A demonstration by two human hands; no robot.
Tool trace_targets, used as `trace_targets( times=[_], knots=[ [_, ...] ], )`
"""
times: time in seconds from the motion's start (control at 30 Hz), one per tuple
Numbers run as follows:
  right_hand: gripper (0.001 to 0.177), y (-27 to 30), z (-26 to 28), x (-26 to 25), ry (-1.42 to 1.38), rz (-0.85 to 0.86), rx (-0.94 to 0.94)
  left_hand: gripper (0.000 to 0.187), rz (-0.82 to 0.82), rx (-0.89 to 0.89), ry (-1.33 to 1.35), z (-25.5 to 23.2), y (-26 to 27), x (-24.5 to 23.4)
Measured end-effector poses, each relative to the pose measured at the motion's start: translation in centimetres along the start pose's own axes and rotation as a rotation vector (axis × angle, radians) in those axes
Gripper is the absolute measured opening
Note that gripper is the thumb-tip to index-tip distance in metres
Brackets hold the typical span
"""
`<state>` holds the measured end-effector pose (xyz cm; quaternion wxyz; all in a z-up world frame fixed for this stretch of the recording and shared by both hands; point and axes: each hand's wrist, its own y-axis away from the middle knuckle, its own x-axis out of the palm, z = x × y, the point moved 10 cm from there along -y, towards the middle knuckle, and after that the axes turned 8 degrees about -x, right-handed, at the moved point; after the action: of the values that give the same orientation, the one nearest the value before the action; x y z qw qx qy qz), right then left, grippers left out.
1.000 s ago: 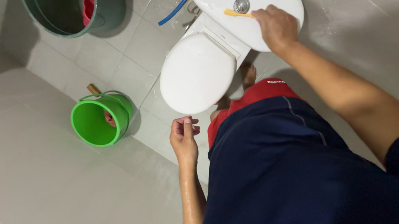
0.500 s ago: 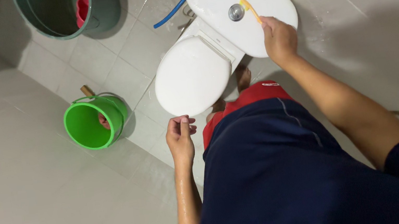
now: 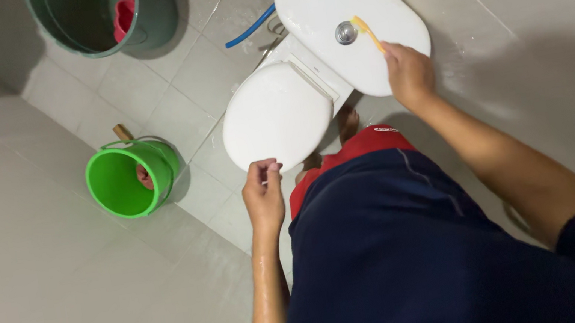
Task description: The person scrubs the toilet tank, seat, and bowl using a toothbrush and water from a pink scoop. They also clean the bidet spray nozzle with the toothbrush.
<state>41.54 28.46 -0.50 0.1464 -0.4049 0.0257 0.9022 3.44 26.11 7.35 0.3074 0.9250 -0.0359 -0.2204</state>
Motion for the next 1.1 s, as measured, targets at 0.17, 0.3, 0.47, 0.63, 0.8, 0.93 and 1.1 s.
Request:
trace_targets(
  times=[0.17, 0.3, 0.47, 0.63, 0.8, 0.93, 1.1],
  knots=[
    [0.029, -0.3, -0.2, 0.8, 0.093, 0.054, -0.042, 0.037, 0.021, 0.499, -0.527, -6.7, 0.2, 5.4],
    [0.028, -1.8, 0.0, 1.8, 0.130, 0.063, -0.049, 0.066, 0.323, 0.499, -0.932, -6.7, -3.4, 15.7],
    [0.031, 1.0, 0.6, -0.7, 0.178, 0.036, -0.156, 0.072, 0.455, 0.619, -1.277, -5.9, -6.8, 23.5],
    [0.032, 0.0, 1.1, 0.1, 0.162, 0.015, -0.170, 0.070, 0.512, 0.517, -1.400, -3.8, -9.2, 24.5],
    [0.031, -0.1, 1.6, 0.7, 0.126, 0.069, -0.131, 0.071, 0.524, 0.457, -1.396, -3.5, -9.5, 23.9],
    [0.031, 0.0, 1.3, -0.2, 0.189, 0.094, -0.186, 0.072, 0.519, 0.432, -1.368, -4.0, -9.7, 24.0],
    [0.029, -3.4, 1.6, 1.5, 0.238, 0.025, -0.242, 0.075, 0.548, 0.412, -1.377, -3.7, -9.6, 23.7]
  ],
)
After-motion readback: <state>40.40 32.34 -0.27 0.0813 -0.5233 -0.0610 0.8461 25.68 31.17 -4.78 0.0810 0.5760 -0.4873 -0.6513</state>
